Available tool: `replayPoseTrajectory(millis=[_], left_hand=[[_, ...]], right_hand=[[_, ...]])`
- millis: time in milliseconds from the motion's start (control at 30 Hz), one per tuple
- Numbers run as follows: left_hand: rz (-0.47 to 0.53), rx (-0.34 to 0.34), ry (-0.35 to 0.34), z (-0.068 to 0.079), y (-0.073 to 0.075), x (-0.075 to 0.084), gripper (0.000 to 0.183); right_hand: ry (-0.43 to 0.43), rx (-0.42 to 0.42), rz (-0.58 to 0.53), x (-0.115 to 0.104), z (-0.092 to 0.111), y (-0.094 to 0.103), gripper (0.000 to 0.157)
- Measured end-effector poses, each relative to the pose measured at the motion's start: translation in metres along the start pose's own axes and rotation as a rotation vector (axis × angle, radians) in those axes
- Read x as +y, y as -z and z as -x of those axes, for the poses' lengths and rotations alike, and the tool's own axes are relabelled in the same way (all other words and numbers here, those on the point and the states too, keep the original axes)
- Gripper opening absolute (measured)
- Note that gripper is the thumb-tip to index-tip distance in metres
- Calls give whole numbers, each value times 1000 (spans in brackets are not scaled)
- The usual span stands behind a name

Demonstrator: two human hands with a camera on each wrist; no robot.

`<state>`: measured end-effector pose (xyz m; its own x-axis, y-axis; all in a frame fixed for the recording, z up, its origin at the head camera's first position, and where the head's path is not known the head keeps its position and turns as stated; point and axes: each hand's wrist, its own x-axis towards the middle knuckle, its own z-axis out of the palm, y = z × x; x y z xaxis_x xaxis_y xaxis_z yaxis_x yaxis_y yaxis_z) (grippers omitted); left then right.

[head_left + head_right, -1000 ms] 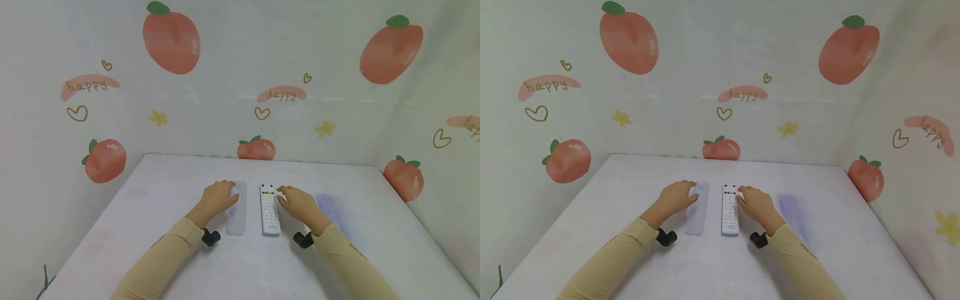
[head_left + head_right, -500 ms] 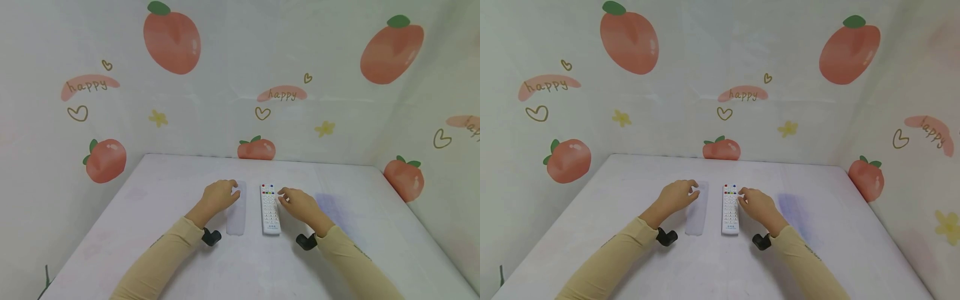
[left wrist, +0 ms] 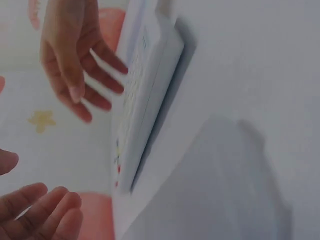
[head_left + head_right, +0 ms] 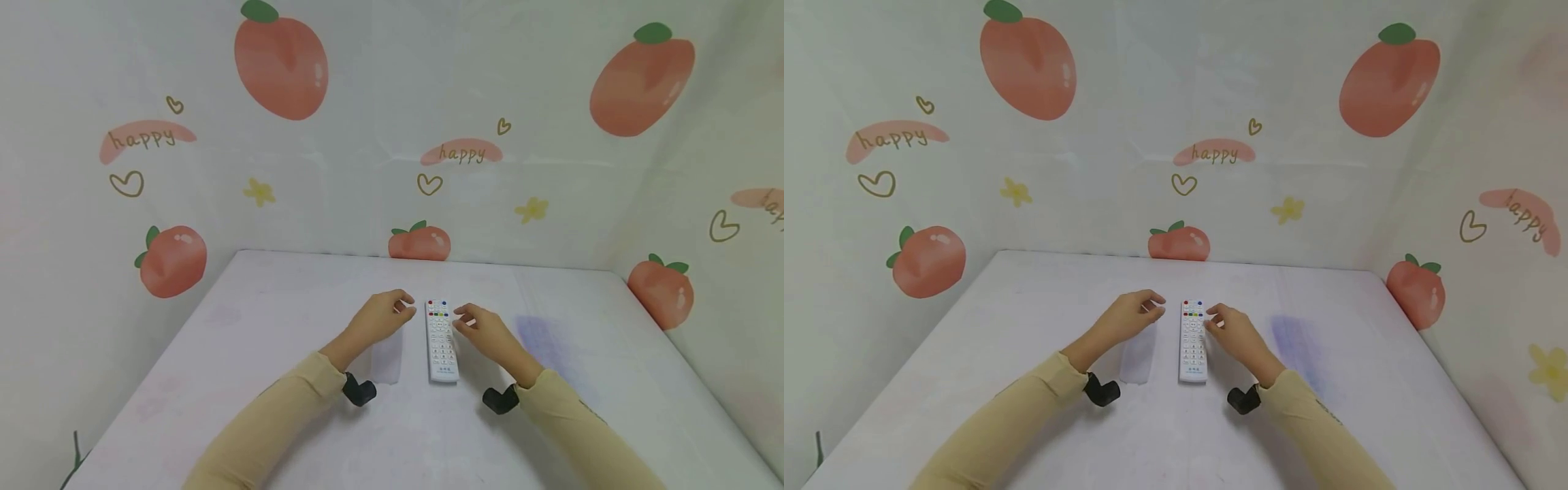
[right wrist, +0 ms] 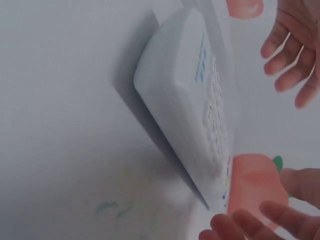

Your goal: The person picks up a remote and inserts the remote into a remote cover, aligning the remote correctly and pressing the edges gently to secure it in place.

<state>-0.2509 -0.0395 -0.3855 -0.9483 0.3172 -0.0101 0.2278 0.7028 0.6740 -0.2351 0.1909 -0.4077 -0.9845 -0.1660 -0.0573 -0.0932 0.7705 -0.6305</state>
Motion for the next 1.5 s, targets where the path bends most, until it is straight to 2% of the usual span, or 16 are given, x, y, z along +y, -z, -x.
replayPoseTrajectory(millis=[67, 167, 300, 433, 533, 767, 867, 1133, 1500], left_hand=[[93, -47, 24, -3, -7, 2, 33], [182, -122, 76, -8, -20, 4, 43], [212, -192, 182, -11, -38, 6, 60], [242, -202, 240, -12, -50, 8, 67], [270, -192, 252, -13, -55, 9, 67], [264, -179, 297, -20, -62, 9, 63], [267, -179, 291, -21, -64, 9, 58], [250, -161, 301, -20, -66, 16, 61], [275, -142, 297, -19, -66, 18, 61]], right_hand=[[-47, -8, -82, 2, -1, -3, 38], [-108, -26, -195, 3, -3, -6, 44], [-163, -64, -331, 4, -6, -9, 51], [-198, -95, -426, 4, -7, -14, 52], [-222, -105, -439, 4, -7, -17, 51], [-237, -111, -426, 5, -8, -20, 53], [-237, -117, -433, 6, -9, -21, 54], [-246, -118, -427, 6, -9, -22, 54], [-249, -120, -442, 6, -9, -20, 52]])
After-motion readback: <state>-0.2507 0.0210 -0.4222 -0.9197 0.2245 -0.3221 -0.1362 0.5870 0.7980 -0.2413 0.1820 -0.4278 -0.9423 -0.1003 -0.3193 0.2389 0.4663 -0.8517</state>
